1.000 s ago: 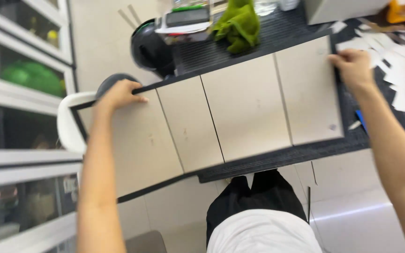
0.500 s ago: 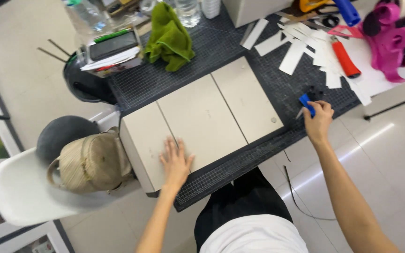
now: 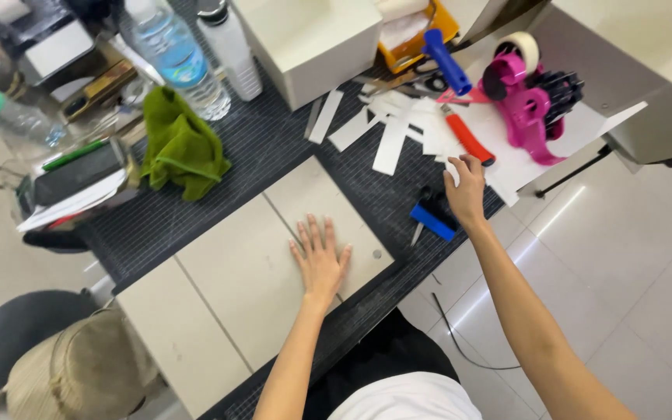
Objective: The person smooths a large white cardboard sheet on a cutting mat, then flips it to rub the black side with a blue block. They place the sheet back white-side up and use a metal ruler and utility knife to cut along marked lines, then use a pink set square to cut angled sections.
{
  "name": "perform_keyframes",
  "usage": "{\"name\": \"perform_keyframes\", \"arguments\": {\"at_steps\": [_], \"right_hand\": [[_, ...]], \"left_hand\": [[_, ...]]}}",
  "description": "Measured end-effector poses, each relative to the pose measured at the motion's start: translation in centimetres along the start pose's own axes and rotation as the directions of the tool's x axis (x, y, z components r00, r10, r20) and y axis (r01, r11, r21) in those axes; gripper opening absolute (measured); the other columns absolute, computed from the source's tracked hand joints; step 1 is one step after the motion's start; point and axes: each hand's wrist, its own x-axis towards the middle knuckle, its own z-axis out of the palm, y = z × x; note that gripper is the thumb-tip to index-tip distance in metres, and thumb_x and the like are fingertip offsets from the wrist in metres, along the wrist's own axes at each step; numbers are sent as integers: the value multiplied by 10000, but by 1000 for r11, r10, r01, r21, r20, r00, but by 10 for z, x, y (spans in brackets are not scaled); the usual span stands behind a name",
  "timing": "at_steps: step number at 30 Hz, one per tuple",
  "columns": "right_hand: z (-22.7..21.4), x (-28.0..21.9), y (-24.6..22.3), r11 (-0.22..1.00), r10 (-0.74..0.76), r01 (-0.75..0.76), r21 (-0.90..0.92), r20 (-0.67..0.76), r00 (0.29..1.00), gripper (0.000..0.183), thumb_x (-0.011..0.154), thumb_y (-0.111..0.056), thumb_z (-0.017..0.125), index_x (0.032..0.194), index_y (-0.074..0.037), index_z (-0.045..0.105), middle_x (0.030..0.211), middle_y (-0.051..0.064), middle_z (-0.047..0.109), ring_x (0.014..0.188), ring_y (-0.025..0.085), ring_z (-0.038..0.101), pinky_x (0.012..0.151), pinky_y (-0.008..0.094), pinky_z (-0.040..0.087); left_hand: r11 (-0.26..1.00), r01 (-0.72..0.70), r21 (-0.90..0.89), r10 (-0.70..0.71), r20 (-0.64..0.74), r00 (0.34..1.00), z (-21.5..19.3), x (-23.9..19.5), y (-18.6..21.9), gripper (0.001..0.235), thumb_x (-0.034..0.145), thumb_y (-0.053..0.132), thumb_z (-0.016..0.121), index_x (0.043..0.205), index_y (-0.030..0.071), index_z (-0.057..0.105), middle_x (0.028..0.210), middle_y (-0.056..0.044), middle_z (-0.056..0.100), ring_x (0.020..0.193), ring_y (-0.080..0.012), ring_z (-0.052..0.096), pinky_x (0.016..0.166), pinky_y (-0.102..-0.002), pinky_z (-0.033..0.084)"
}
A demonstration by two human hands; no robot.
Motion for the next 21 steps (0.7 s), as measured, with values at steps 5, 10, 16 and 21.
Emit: {"name": "perform_keyframes", "arguments": {"at_steps": [5,10,16,21], "right_hand": [[22,30,23,999,-18,21,-26,88,996,354,889,-122,738,1236,-123,669,1270,126,538,1147,359,573,937,491,482],[18,40,-17,1000,-9,12,-8,270,963,295,970,-176,662,1262,-133,660,1368,89,483,1270,337,486,1027,537,399],[54,112,0,971,-216,228,-71,140,966,327,982,-79,596,1307,-66,628,1382,143,514,1284,336,502,983,540,442],[164,192,76,801,-531,512,-310,25,847,366,862,-134,648,1227,-163,668,1121,33,623,1044,210,645,904,308,492]], "left_hand": [[996,91,-16,-91,21,996,3,49,26,776,988,593,382,1597,140,218,1653,-264,100,1518,-474,60,1100,-747,103],[987,131,-91,-132,-3,991,4,78,52,787,1001,563,411,1595,87,209,1649,-273,103,1509,-487,63,1095,-755,68],[993,111,-47,-110,6,994,13,83,58,639,1056,429,287,1602,116,179,1673,-179,115,1522,-413,87,1119,-710,94],[988,154,-13,-154,-56,986,24,82,55,578,1052,346,259,1607,197,204,1668,-155,158,1525,-347,144,1134,-642,128]]}}
